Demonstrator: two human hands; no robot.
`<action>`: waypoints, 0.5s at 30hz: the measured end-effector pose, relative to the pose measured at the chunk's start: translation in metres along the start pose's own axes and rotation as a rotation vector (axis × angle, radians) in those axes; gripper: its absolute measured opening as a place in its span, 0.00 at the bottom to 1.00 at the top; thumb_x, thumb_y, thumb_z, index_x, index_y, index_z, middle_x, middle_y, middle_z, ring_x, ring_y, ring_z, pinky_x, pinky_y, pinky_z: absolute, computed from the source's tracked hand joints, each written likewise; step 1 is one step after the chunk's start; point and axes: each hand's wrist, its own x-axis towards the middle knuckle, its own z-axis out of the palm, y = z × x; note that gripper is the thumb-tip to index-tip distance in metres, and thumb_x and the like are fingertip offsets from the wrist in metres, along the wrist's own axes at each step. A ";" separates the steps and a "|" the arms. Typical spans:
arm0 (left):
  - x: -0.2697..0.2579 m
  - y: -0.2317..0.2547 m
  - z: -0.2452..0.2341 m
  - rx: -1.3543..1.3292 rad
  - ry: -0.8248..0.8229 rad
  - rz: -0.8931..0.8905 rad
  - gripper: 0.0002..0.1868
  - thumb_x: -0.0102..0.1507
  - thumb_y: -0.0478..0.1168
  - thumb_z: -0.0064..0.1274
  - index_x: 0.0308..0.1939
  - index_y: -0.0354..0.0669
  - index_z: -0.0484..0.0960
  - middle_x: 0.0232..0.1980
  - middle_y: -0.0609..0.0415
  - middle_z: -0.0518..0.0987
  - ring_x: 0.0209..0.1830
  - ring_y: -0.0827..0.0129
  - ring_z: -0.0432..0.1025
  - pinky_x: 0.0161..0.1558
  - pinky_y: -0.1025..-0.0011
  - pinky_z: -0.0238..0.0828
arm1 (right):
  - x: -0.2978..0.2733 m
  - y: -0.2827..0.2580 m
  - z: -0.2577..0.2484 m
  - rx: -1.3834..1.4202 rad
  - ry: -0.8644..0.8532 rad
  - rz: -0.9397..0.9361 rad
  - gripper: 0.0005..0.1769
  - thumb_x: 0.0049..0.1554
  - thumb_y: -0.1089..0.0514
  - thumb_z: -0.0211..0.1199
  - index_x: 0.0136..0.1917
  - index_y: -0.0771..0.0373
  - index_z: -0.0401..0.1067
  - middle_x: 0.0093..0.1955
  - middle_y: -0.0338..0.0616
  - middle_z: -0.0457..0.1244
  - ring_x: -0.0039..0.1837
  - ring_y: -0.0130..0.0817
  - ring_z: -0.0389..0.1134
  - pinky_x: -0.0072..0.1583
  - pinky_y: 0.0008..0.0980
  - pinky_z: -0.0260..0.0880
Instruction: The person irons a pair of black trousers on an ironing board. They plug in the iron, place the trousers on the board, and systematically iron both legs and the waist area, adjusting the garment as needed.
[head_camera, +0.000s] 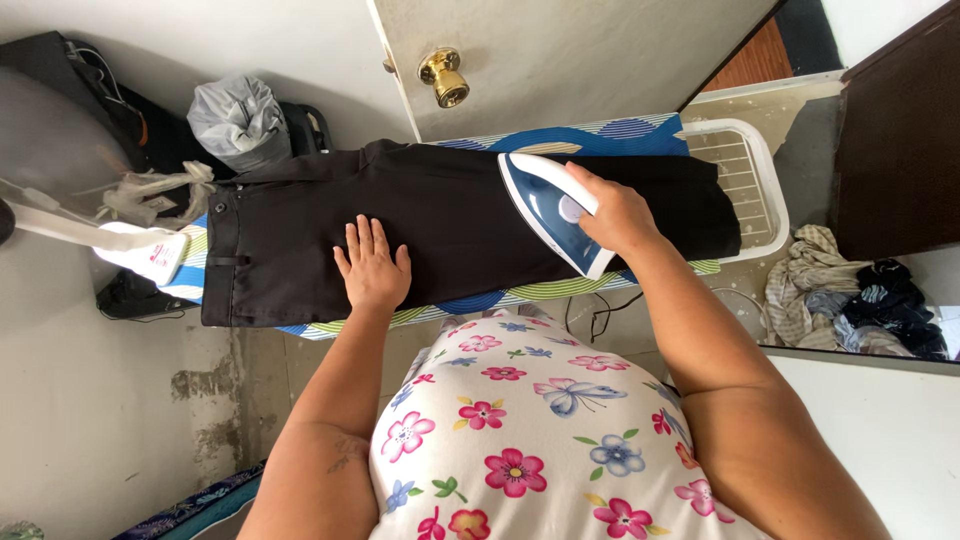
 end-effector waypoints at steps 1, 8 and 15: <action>0.000 0.000 0.000 0.004 0.001 0.003 0.38 0.71 0.59 0.29 0.80 0.42 0.49 0.84 0.49 0.43 0.84 0.55 0.35 0.77 0.47 0.28 | 0.000 0.001 -0.001 0.000 0.000 0.007 0.46 0.50 0.64 0.68 0.78 0.37 0.60 0.57 0.51 0.69 0.56 0.48 0.72 0.58 0.43 0.72; 0.000 0.001 0.000 0.015 -0.004 -0.005 0.38 0.71 0.58 0.29 0.80 0.42 0.49 0.85 0.49 0.43 0.84 0.56 0.35 0.77 0.47 0.29 | -0.002 0.013 -0.006 0.010 0.038 0.013 0.47 0.50 0.64 0.69 0.78 0.38 0.61 0.58 0.51 0.69 0.57 0.49 0.72 0.58 0.43 0.72; -0.001 0.001 0.000 0.004 -0.007 -0.012 0.39 0.70 0.58 0.30 0.80 0.42 0.49 0.84 0.49 0.43 0.84 0.56 0.35 0.77 0.48 0.28 | -0.006 0.026 -0.013 0.046 0.042 -0.032 0.44 0.50 0.64 0.68 0.77 0.41 0.63 0.61 0.52 0.69 0.58 0.48 0.72 0.59 0.41 0.72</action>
